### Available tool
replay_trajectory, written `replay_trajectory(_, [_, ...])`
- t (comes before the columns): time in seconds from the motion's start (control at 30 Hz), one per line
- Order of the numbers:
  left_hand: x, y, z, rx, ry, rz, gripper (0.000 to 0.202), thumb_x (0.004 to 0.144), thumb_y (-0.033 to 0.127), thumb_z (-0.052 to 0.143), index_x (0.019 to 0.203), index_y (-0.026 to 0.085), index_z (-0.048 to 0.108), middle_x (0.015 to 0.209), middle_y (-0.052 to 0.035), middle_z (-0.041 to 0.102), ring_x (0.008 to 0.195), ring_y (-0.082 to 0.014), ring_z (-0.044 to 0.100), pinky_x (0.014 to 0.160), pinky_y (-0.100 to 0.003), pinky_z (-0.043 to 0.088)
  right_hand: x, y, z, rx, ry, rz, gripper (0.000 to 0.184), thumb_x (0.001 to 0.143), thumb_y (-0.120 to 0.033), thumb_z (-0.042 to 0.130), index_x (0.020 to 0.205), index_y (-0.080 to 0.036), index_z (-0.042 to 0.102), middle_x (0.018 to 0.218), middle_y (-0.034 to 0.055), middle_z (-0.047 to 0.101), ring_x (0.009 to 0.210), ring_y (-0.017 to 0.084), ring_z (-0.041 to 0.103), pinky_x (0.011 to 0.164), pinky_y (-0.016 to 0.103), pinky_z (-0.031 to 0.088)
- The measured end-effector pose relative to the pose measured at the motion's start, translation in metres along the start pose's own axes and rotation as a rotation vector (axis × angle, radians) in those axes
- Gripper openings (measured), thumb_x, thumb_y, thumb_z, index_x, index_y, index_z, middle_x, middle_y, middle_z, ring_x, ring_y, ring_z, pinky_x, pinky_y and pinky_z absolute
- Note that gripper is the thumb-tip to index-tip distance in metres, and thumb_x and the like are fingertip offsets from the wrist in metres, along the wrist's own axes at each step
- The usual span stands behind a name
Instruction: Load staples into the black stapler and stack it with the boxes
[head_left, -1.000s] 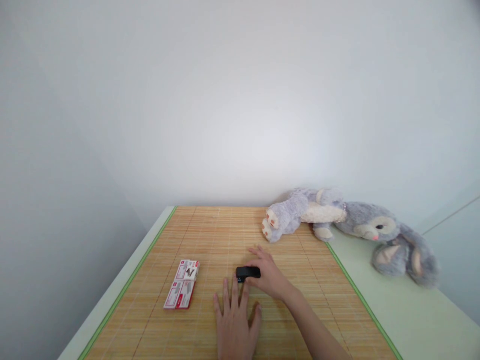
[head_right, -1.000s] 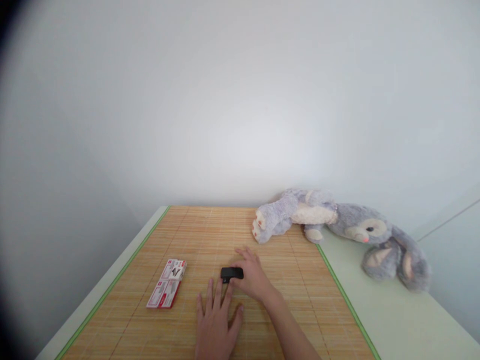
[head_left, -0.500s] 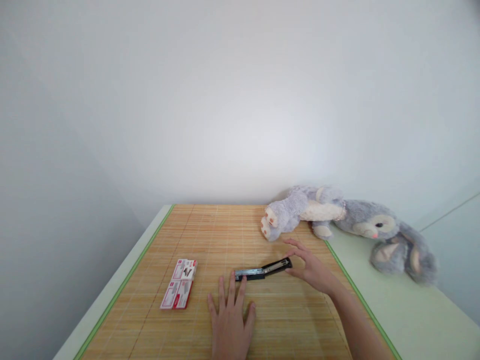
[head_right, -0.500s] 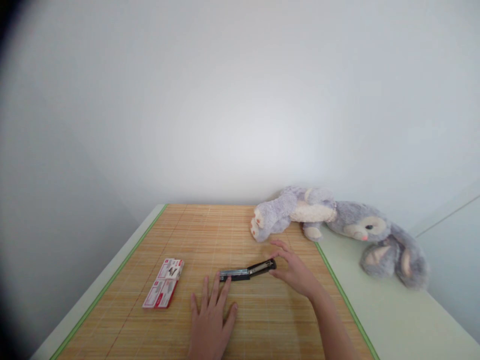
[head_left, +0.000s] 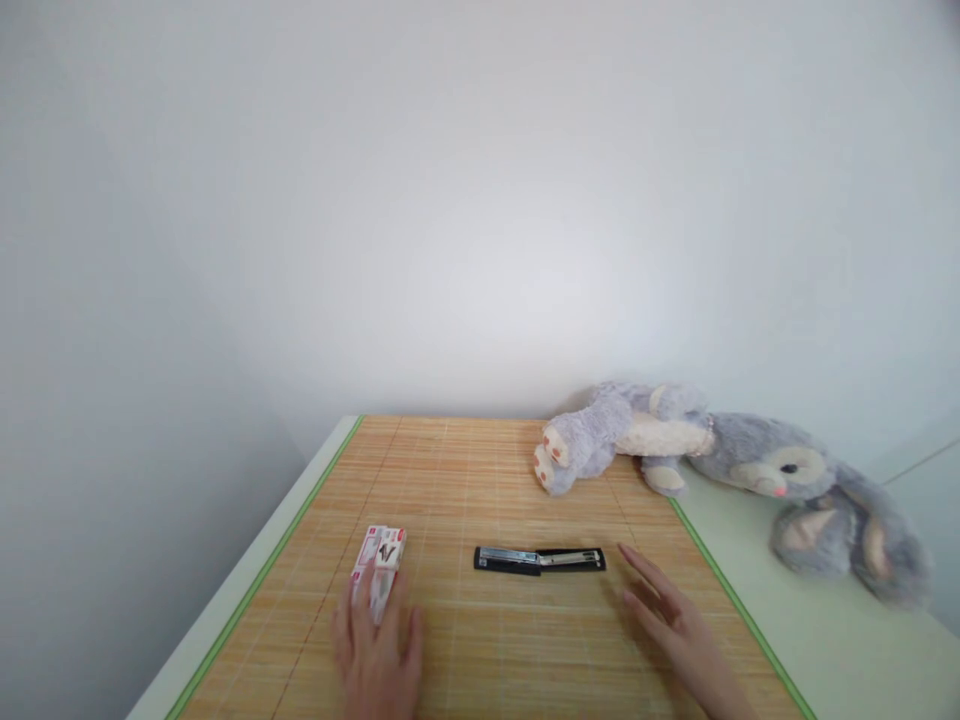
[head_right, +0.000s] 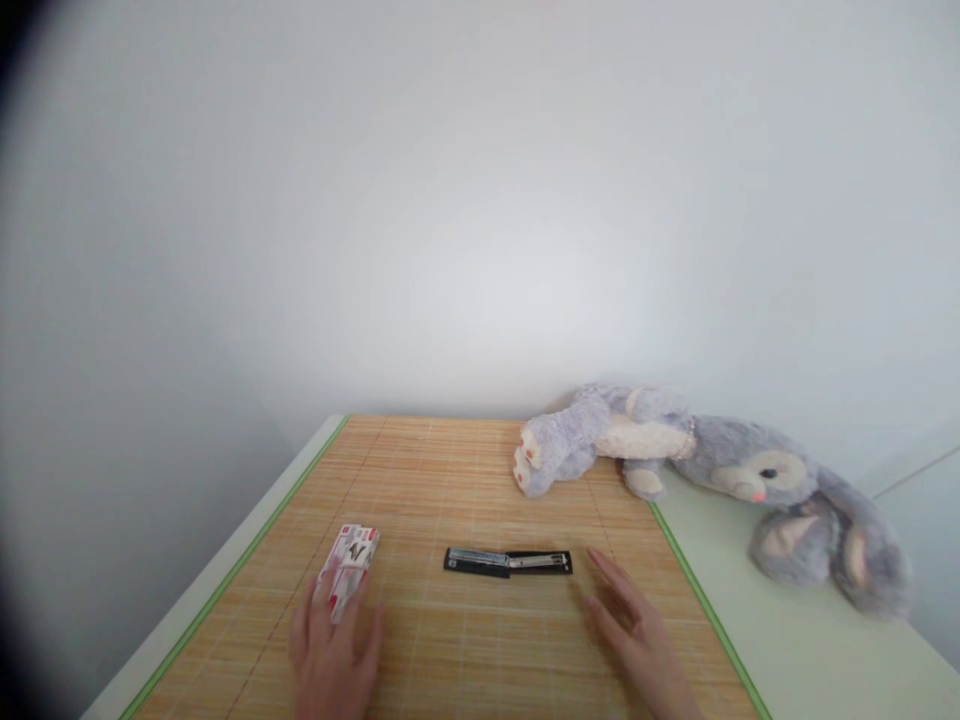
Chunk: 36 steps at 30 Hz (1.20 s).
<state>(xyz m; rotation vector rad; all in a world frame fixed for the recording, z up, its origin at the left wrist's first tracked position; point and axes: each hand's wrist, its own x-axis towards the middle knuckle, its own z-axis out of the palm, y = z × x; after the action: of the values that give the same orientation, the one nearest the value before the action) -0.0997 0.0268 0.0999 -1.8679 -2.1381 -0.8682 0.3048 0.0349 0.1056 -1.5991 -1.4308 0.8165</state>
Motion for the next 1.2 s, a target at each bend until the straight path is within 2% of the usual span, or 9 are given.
replay_trajectory(0.13, [-0.002,-0.029,-0.009,0.109,0.062,-0.131,0.04,0.099,0.034,0.051,0.135,0.03,0.065,0.172,-0.0022,0.018,0.158,-0.0377,0.014,0.125,-0.065,0.019,-0.031,0.014,0.007,0.058,0.089,0.127,0.053,0.087,-0.067,0.059,0.119,-0.029,0.074,0.134,0.0134,0.069,0.125,0.032,0.064,0.104,0.044,0.054])
replay_trajectory(0.27, [-0.016,-0.033,0.0,-0.029,-0.141,0.146,0.035,0.095,0.033,0.056,0.125,0.046,0.071,0.154,0.0039,0.052,0.144,-0.0327,0.044,0.118,-0.057,0.04,-0.052,-0.003,0.035,0.019,-0.083,0.197,0.054,0.082,-0.074,0.061,0.106,-0.029,0.077,0.105,0.0114,0.077,0.089,0.028,0.073,0.076,0.038,0.061])
replay_trajectory(0.37, [-0.02,-0.011,0.009,-0.29,-0.425,0.361,0.04,0.095,0.032,0.059,0.132,0.045,0.065,0.131,0.0008,0.07,0.122,-0.0248,0.061,0.106,-0.043,0.053,-0.06,-0.021,0.073,0.226,-0.26,0.336,0.067,0.082,-0.081,0.054,0.115,-0.025,0.07,0.075,0.0045,0.072,0.053,0.017,0.062,0.049,0.028,0.048])
replay_trajectory(0.53, [-0.013,0.047,0.016,-0.588,-0.665,0.349,0.05,0.089,0.029,0.066,0.138,0.031,0.058,0.128,-0.0073,0.068,0.12,-0.0268,0.059,0.107,-0.046,0.049,-0.056,-0.026,0.12,0.445,-0.383,0.53,0.081,0.069,-0.093,0.055,0.1,-0.019,0.062,0.052,-0.0049,0.054,0.038,0.007,0.037,0.041,0.02,0.025])
replay_trajectory(0.63, [-0.007,0.061,0.019,-0.628,-0.694,0.348,0.061,0.083,0.03,0.073,0.141,0.034,0.055,0.129,-0.0055,0.067,0.124,-0.0285,0.055,0.117,-0.052,0.038,-0.049,-0.021,0.114,0.389,-0.388,0.489,0.078,0.072,-0.091,0.053,0.1,-0.019,0.062,0.049,-0.0072,0.048,0.039,0.008,0.034,0.043,0.022,0.024])
replay_trajectory(0.73, [-0.001,0.055,0.018,-0.614,-0.682,0.333,0.069,0.075,0.038,0.083,0.139,0.037,0.056,0.138,-0.0041,0.062,0.131,-0.0304,0.05,0.119,-0.052,0.033,-0.044,-0.024,0.097,0.163,-0.274,0.295,0.059,0.08,-0.072,0.064,0.107,-0.02,0.066,0.058,-0.0054,0.052,0.051,0.012,0.047,0.052,0.024,0.034])
replay_trajectory(0.9, [0.008,0.037,0.009,-0.556,-0.69,0.29,0.038,0.078,0.044,0.081,0.114,0.037,0.071,0.14,-0.0022,0.059,0.134,-0.0308,0.047,0.113,-0.048,0.038,-0.035,-0.046,0.089,-0.239,-0.41,0.076,0.057,0.078,-0.031,0.072,0.134,-0.03,0.064,0.07,-0.0038,0.064,0.067,0.017,0.059,0.065,0.026,0.039])
replay_trajectory(1.0, [0.012,0.032,0.008,-0.538,-0.7,0.279,0.033,0.079,0.041,0.08,0.111,0.038,0.072,0.142,-0.0014,0.058,0.135,-0.0308,0.046,0.113,-0.049,0.037,-0.029,-0.056,0.084,-0.347,-0.427,0.03,0.042,0.08,-0.026,0.067,0.122,-0.031,0.07,0.072,-0.0028,0.066,0.069,0.017,0.061,0.064,0.026,0.037])
replay_trajectory(1.2, [0.013,0.028,0.01,-0.527,-0.675,0.283,0.035,0.078,0.041,0.081,0.111,0.038,0.072,0.14,-0.0013,0.059,0.133,-0.0309,0.048,0.112,-0.049,0.038,-0.014,-0.078,0.07,-0.426,-0.403,-0.026,0.042,0.081,-0.034,0.071,0.124,-0.031,0.071,0.072,-0.0024,0.069,0.068,0.018,0.064,0.063,0.026,0.038])
